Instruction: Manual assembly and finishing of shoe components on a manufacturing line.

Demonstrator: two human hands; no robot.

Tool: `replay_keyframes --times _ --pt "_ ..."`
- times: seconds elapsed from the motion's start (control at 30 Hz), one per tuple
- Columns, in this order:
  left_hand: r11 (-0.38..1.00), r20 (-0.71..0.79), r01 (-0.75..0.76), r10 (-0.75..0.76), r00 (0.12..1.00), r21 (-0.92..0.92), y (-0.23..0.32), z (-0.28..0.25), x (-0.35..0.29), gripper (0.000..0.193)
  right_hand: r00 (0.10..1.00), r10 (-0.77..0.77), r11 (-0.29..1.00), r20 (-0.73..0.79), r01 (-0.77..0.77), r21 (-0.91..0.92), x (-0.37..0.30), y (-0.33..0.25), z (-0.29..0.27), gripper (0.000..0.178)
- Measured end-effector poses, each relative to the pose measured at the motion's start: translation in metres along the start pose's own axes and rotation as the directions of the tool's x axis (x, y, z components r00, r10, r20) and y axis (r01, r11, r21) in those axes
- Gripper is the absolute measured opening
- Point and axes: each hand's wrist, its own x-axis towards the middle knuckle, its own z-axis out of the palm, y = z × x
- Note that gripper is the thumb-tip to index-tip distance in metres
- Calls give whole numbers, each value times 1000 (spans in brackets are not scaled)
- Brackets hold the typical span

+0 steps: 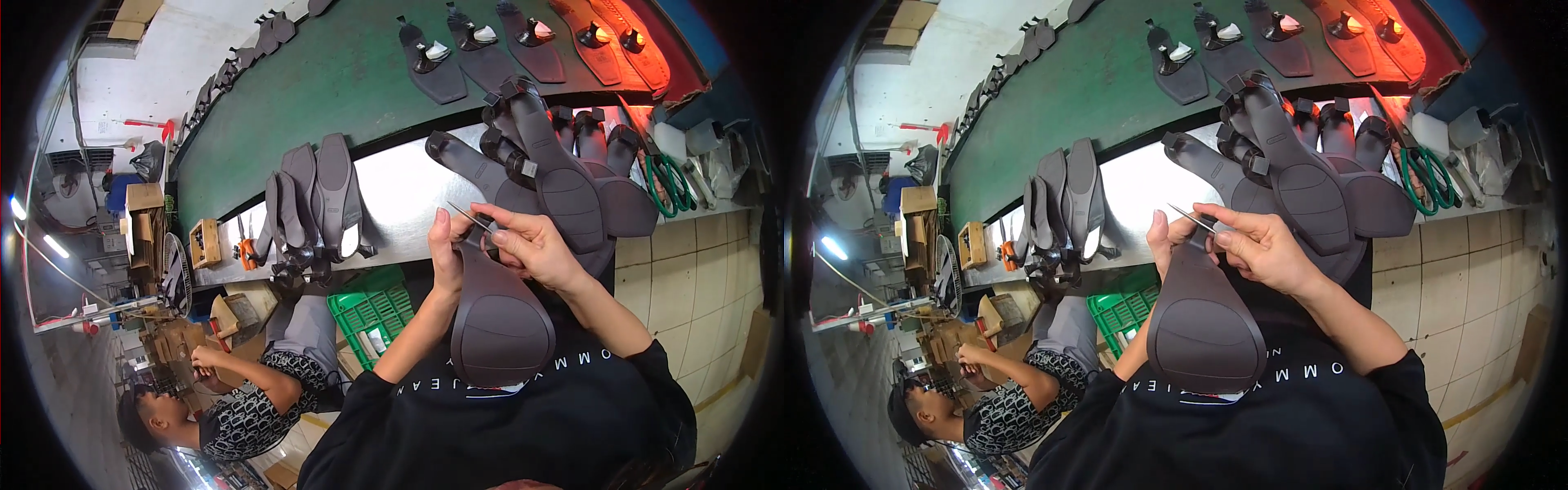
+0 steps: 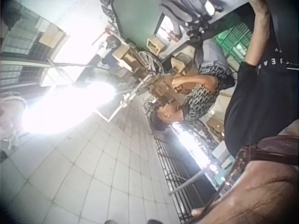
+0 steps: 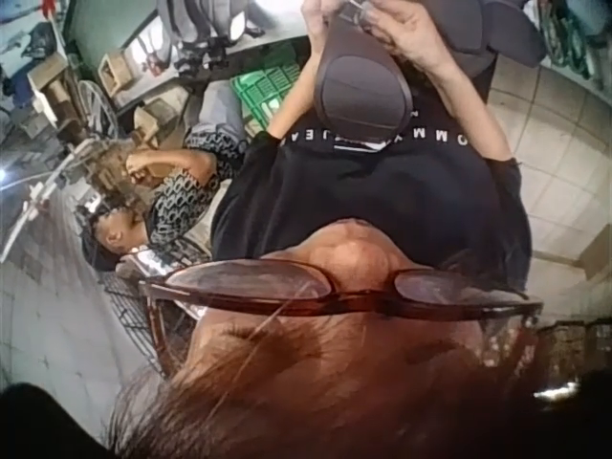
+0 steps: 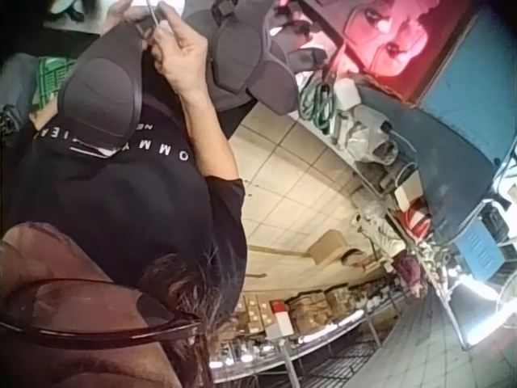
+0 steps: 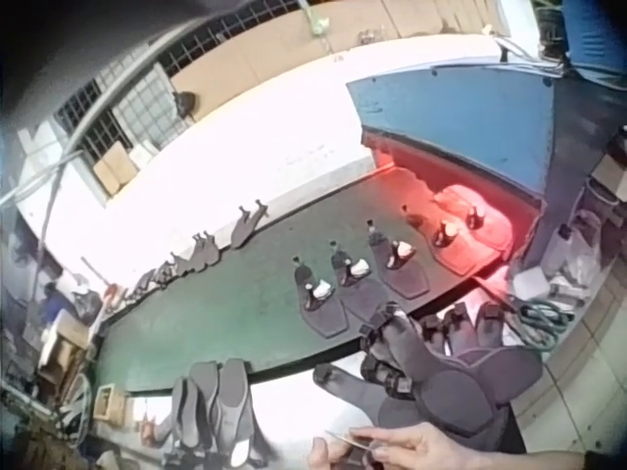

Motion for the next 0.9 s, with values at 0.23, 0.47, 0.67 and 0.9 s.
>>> replay_keyframes --times 0.23,0.47,0.67,0.9 --pt "1000 62 -15 14 998 10 -8 -5 2 81 999 41 999 -18 -41 17 -3 2 -4 40" --pt "999 77 31 -29 997 -21 -7 -3 4 78 989 148 986 -11 -147 75 -2 -8 -6 41" --pt "992 -31 74 -77 997 -105 -6 3 5 80 997 82 992 5 -81 -93 -3 -12 -5 45" --pt "997 -6 48 -48 999 -54 -11 -3 8 79 989 150 987 1 -150 -54 -1 -14 -8 44"
